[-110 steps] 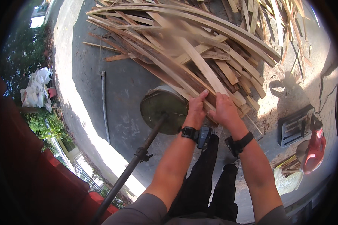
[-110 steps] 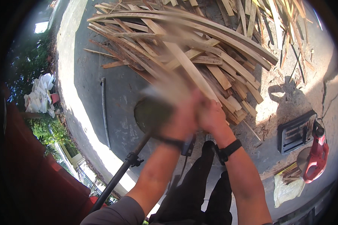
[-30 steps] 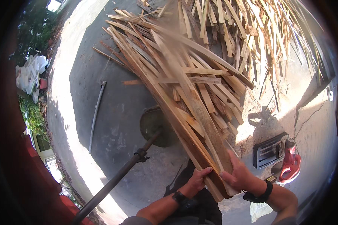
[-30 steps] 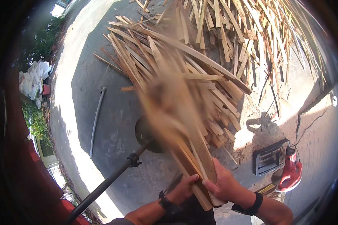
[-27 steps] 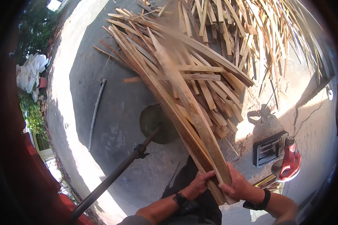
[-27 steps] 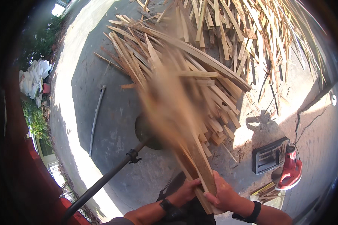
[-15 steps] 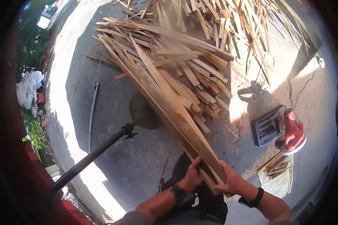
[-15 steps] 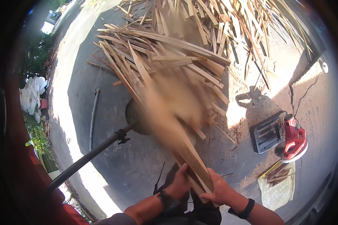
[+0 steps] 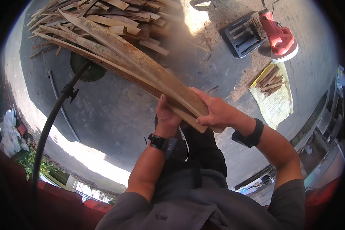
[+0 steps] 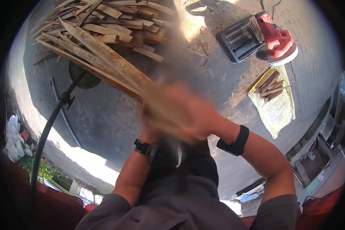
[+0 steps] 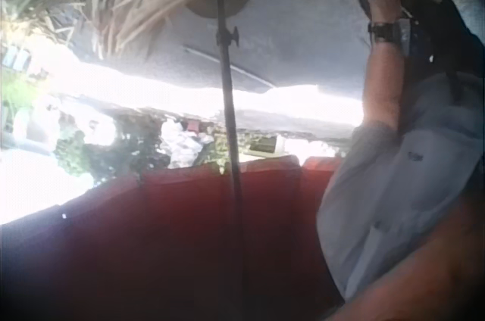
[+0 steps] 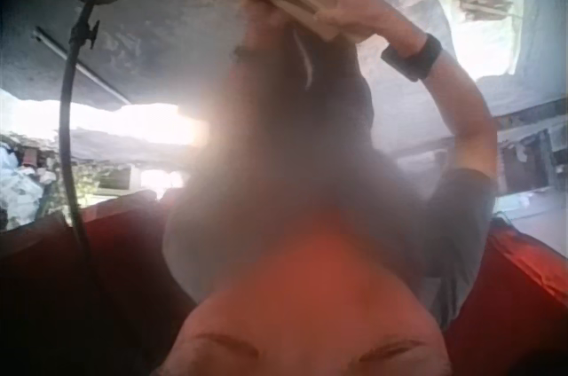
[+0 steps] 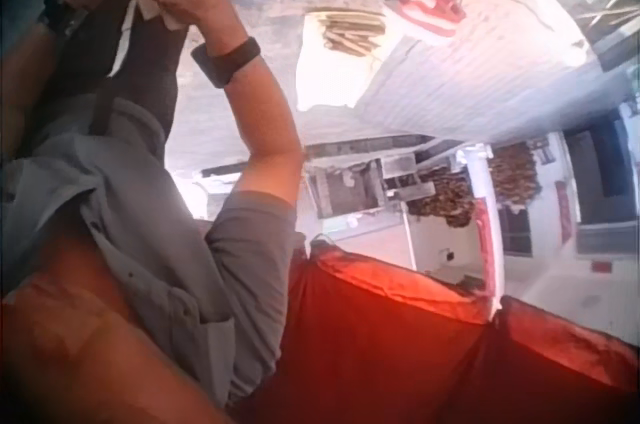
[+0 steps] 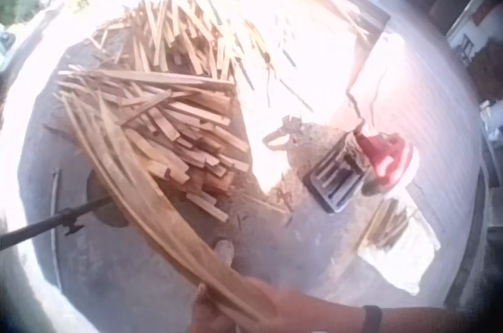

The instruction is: The person picks up wood planks, aligns them on the base of a miter saw, and cuts them into smaller segments using the powered blade. They then collect the cut pieces and arrange them on a yellow sack on the ground.

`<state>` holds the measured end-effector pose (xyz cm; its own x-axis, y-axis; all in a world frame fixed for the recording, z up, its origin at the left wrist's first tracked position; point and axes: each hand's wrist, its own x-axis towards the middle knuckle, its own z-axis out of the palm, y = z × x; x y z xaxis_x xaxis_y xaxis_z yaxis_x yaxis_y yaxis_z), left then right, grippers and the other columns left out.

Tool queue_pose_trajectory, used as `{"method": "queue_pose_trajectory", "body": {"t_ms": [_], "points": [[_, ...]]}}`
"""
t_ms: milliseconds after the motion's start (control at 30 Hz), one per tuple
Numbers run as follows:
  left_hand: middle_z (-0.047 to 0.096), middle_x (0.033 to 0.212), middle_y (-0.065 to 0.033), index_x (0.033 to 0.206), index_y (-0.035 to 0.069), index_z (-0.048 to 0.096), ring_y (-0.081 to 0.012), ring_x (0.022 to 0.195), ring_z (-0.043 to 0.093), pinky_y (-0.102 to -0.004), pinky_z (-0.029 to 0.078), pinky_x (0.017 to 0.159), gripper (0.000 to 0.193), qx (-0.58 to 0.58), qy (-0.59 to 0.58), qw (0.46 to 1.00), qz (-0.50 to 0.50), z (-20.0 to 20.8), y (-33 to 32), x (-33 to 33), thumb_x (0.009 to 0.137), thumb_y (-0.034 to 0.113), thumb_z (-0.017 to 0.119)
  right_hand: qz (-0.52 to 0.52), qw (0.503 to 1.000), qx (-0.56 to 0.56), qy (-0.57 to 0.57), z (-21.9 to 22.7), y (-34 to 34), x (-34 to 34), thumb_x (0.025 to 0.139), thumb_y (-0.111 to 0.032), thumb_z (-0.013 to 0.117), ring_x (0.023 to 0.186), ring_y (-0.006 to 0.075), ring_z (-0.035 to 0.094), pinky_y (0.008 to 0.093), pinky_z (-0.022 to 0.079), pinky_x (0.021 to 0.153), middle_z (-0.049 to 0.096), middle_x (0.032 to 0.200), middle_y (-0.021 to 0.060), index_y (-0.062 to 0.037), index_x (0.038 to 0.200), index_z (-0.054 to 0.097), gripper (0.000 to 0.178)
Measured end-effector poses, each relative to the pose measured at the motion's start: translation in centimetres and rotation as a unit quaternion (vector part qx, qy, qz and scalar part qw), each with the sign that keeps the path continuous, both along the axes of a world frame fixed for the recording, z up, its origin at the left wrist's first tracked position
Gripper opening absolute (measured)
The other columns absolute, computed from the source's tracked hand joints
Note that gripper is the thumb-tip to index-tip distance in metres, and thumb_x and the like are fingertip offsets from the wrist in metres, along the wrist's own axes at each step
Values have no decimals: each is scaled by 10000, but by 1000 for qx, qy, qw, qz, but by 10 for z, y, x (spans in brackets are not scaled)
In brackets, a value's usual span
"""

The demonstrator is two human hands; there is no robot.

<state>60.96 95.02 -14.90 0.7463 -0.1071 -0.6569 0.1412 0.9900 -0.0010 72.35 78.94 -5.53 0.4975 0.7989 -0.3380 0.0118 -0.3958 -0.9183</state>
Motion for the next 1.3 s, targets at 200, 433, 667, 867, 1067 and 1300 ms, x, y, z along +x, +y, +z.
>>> {"method": "queue_pose_trajectory", "body": {"t_ms": [200, 433, 667, 867, 1067, 1300], "points": [[577, 1198, -97, 1243, 60, 518, -291, 1144, 522, -438, 381, 1019, 574, 0, -20, 1000, 8, -50, 1, -30, 782, 347, 706, -43, 977, -145, -149, -4, 14, -44, 689, -197, 724, 961, 383, 544, 413, 458, 885, 542, 1043, 209, -80, 1423, 304, 854], [574, 1206, -111, 1221, 49, 527, -302, 1135, 530, -441, 390, 1011, 555, 128, 11, 984, -125, -48, 12, -47, 770, 321, 704, -35, 947, -214, -238, 16, 40, -64, 646, -92, 694, 856, 318, 532, 390, 463, 748, 519, 934, 154, 33, 1299, 443, 710], [559, 1232, -133, 1230, 35, 518, -311, 1159, 516, -457, 379, 1021, 598, 32, 22, 997, -60, -46, 21, -62, 734, 299, 725, -52, 957, -217, -183, 29, 36, -56, 688, -206, 742, 1046, 384, 506, 427, 444, 905, 450, 1188, 208, -63, 1314, 480, 693], [554, 1250, -134, 1259, 30, 510, -317, 1171, 509, -453, 366, 1034, 674, -118, -18, 993, -13, -37, 24, -49, 696, 305, 760, -47, 993, -70, -88, -23, 2, -60, 775, -325, 715, 1199, 436, 424, 430, 319, 1060, 336, 1366, 251, -72, 1391, 389, 741], [550, 1251, -141, 1270, 20, 489, -317, 1176, 504, -446, 348, 1050, 688, -170, -1, 985, -8, -29, 26, -52, 709, 319, 750, -60, 988, 55, 130, -31, 25, -33, 831, -262, 641, 1194, 355, 459, 387, 373, 1012, 450, 1300, 212, -26, 1393, 358, 672], [516, 1278, -119, 1296, 24, 449, -291, 1194, 486, -432, 386, 1020, 688, -23, 64, 995, -72, -8, 22, -30, 759, 360, 716, -76, 995, 3, 62, -30, 24, -28, 778, -136, 650, 1102, 350, 520, 388, 410, 957, 512, 1198, 203, 1, 1345, 405, 633]]}}
